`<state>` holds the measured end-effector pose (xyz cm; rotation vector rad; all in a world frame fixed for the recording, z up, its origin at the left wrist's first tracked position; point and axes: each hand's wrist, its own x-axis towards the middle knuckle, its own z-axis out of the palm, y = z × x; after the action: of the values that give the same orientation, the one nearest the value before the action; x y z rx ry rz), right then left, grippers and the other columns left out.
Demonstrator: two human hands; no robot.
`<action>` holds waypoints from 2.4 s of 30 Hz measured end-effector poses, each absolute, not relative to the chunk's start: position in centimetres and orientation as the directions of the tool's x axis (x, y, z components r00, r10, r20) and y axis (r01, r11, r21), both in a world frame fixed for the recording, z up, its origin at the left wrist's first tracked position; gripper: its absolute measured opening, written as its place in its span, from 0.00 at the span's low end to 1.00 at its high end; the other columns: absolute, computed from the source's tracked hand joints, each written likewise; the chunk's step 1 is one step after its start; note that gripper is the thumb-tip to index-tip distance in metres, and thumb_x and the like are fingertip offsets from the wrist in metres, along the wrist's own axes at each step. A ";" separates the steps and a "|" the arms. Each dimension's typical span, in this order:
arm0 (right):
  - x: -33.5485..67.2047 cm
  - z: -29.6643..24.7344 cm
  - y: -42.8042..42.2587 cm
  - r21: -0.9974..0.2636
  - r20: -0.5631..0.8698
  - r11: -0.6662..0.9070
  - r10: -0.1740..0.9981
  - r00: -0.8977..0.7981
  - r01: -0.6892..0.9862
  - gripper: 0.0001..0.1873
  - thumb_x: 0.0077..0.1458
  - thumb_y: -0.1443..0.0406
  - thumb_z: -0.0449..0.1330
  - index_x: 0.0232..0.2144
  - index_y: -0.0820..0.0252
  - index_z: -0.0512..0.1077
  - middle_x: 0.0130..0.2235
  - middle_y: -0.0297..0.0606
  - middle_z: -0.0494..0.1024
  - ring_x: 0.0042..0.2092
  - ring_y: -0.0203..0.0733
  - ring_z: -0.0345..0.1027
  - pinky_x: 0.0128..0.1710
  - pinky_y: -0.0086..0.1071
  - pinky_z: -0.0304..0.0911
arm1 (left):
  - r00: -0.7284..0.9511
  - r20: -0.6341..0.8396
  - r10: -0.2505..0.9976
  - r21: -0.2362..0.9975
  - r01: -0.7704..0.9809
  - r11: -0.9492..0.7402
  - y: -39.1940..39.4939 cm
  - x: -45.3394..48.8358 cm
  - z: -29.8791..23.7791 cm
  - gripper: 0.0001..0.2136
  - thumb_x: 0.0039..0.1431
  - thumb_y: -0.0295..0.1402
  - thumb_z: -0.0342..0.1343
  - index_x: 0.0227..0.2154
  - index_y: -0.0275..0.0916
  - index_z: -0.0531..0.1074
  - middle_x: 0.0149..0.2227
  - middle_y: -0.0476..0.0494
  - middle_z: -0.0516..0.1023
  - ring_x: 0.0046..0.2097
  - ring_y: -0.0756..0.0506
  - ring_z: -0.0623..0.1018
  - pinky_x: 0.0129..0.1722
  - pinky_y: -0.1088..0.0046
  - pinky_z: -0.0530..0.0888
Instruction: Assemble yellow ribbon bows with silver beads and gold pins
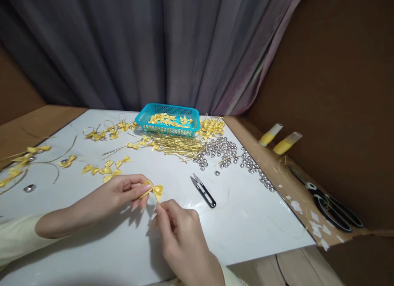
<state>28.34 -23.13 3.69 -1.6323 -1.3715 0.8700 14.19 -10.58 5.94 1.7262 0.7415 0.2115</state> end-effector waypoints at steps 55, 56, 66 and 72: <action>26.8 3.1 -22.8 -0.907 0.118 0.009 0.965 0.234 0.421 0.15 0.62 0.63 0.46 0.25 0.60 0.64 0.18 0.28 0.61 0.18 0.30 0.50 0.20 0.26 0.48 | 0.728 -0.103 0.678 0.977 0.203 -0.071 -12.3 14.1 5.0 0.15 0.62 0.41 0.48 0.24 0.38 0.66 0.22 0.53 0.69 0.25 0.52 0.67 0.27 0.78 0.63; 26.8 3.1 -22.8 -0.906 0.126 0.017 0.965 0.230 0.423 0.15 0.62 0.64 0.46 0.25 0.60 0.64 0.18 0.28 0.61 0.18 0.30 0.50 0.20 0.26 0.48 | 0.731 -0.100 0.675 0.977 0.200 -0.072 -12.3 14.1 5.0 0.14 0.62 0.41 0.48 0.25 0.38 0.66 0.22 0.53 0.69 0.25 0.52 0.67 0.27 0.78 0.63; 27.3 2.1 -22.5 -0.897 0.167 0.066 0.966 0.197 0.437 0.13 0.62 0.65 0.46 0.28 0.61 0.66 0.18 0.28 0.61 0.19 0.30 0.52 0.20 0.25 0.49 | 0.733 -0.169 0.659 0.972 0.236 -0.014 -11.8 14.2 5.0 0.18 0.61 0.42 0.49 0.20 0.37 0.66 0.20 0.53 0.67 0.24 0.52 0.64 0.26 0.77 0.61; 27.3 2.0 -22.4 -0.898 0.193 0.098 0.964 0.183 0.429 0.13 0.62 0.65 0.46 0.27 0.62 0.66 0.18 0.28 0.61 0.18 0.30 0.52 0.20 0.25 0.49 | 0.732 -0.151 0.664 0.969 0.244 -0.048 -11.8 14.2 4.7 0.18 0.61 0.42 0.48 0.21 0.37 0.67 0.21 0.53 0.68 0.24 0.52 0.65 0.28 0.77 0.62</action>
<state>27.35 -22.45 2.05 -1.4906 -1.4029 0.6961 14.18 -11.79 4.74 1.6238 0.7460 0.3980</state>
